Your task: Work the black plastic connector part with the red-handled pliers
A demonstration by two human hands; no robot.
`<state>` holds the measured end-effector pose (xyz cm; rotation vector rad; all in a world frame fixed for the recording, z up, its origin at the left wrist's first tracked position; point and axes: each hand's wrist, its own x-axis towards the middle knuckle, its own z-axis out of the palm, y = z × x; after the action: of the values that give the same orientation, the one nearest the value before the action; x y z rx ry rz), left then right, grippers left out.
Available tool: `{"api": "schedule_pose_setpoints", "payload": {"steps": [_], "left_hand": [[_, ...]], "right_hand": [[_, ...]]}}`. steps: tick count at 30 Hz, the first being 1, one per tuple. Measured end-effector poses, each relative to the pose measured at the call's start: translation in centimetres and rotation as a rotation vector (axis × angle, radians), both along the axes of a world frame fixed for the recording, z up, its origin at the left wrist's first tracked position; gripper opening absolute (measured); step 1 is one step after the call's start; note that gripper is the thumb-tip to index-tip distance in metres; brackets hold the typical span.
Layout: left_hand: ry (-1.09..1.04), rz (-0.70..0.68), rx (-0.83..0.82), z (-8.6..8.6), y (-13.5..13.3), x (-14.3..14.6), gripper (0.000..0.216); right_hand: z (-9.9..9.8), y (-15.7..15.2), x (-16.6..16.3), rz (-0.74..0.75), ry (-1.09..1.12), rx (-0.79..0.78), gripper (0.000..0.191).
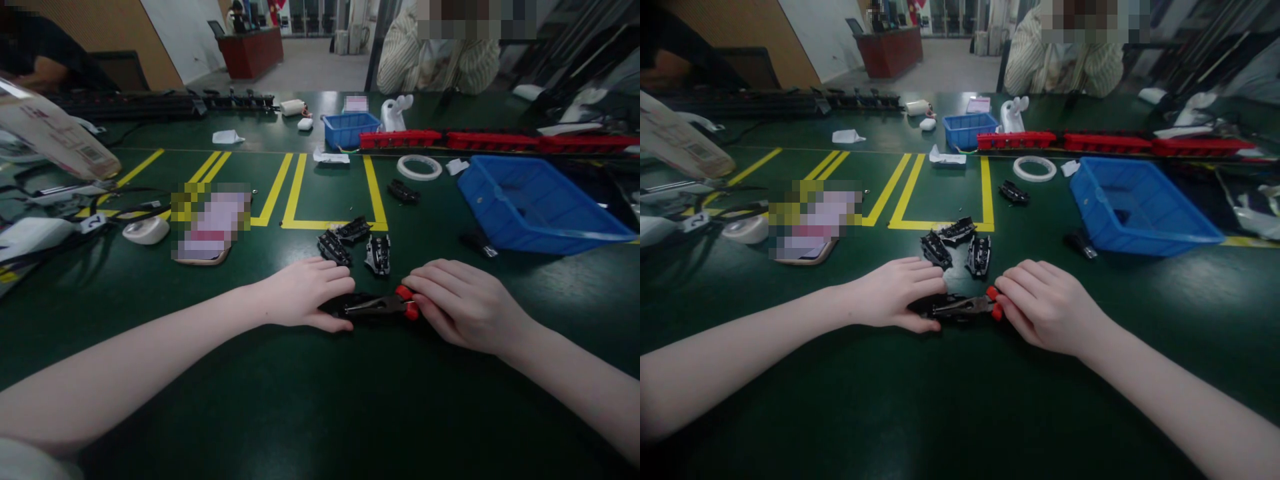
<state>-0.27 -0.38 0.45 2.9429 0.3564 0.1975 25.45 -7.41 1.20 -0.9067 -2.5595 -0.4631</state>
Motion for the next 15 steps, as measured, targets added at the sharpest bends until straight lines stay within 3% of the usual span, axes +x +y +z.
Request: {"api": "schedule_pose_setpoints", "payload": {"steps": [15], "left_hand": [[-0.005,0.01,-0.005,0.02,-0.02,-0.01,0.04]], "right_hand": [[-0.08,0.07,0.4,-0.004,-0.002,-0.036,0.018]]}}
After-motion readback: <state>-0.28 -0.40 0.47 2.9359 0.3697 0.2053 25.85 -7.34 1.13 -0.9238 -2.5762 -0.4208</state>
